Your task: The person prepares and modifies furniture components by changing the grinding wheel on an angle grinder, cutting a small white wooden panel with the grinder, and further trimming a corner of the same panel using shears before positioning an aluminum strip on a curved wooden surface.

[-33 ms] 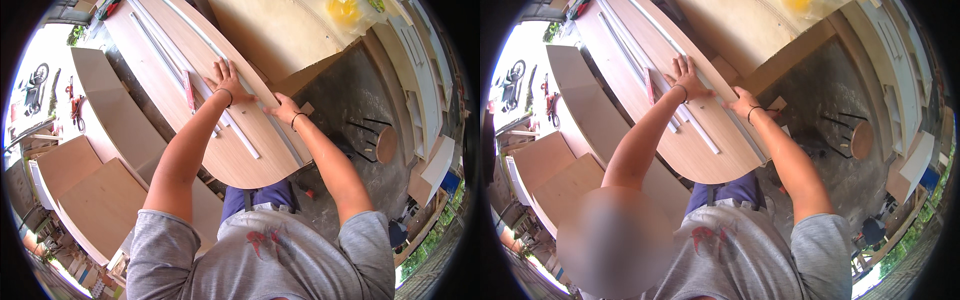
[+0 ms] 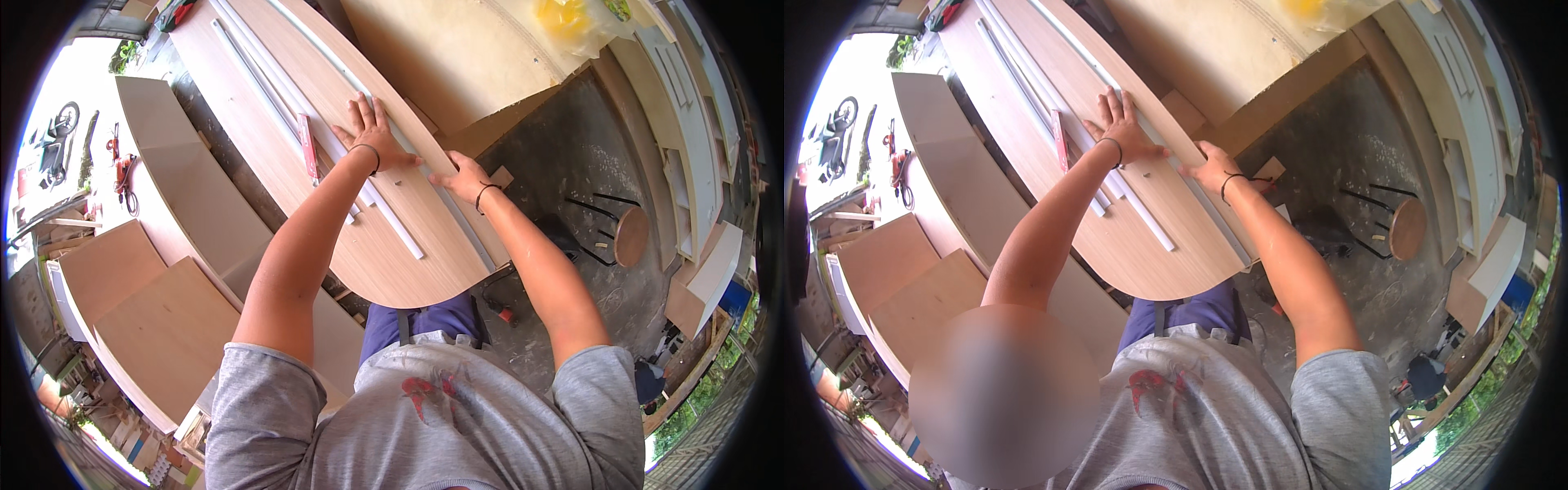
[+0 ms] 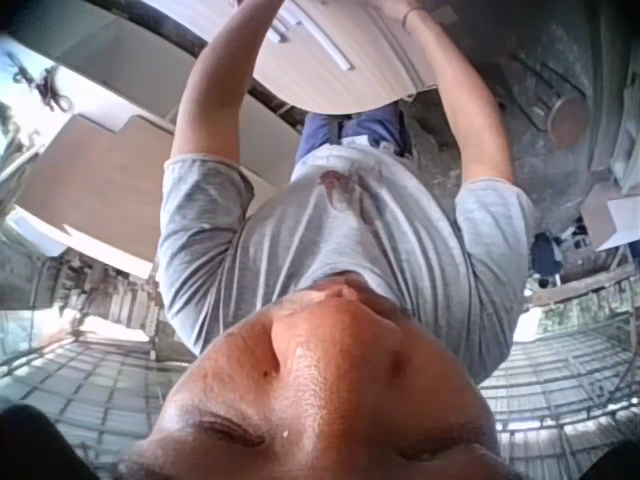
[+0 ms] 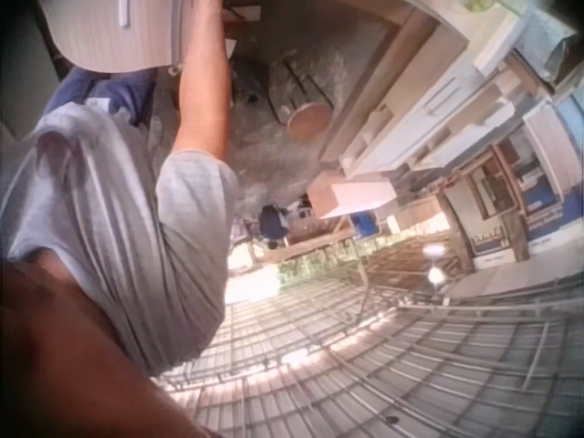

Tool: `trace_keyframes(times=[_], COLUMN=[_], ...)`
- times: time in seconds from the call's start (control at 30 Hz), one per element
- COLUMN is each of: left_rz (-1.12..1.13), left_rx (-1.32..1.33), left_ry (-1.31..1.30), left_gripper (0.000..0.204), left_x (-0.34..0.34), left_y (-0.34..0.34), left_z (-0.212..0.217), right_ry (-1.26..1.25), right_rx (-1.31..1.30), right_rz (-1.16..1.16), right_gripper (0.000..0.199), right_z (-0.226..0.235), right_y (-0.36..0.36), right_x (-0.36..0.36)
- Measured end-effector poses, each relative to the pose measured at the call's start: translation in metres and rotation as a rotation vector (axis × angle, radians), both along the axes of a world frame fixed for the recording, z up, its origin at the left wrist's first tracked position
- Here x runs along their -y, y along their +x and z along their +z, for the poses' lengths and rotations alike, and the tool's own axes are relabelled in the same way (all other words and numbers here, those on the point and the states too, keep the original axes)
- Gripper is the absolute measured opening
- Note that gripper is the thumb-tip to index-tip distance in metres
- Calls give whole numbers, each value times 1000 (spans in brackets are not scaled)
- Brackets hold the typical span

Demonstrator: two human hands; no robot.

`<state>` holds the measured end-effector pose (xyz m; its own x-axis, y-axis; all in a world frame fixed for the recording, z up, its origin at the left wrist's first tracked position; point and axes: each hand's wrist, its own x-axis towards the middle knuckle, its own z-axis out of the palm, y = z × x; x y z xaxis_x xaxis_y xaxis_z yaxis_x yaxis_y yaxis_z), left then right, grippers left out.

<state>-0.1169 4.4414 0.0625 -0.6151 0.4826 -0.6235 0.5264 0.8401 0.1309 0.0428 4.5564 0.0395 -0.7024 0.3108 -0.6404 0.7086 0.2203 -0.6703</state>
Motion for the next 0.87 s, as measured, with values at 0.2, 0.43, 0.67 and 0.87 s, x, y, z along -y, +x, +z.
trace_keyframes(times=[0.2,0.43,0.67,0.87], left_rz=[9,-6,-14,-57], left_rx=[20,-31,-130,-165], left_ry=[16,-15,-24,416], left_gripper=[142,140,131,117], left_x=[-2,-5,-12,20], left_y=[3,5,17,46], left_z=[-2,-2,3,-7], right_ry=[67,144,191,173], right_rx=[-119,25,37,96], right_rz=[52,184,37,189], right_gripper=[66,70,75,82], right_z=[-20,-8,25,36], right_y=[16,43,61,143], right_x=[-2,-5,10,-5])
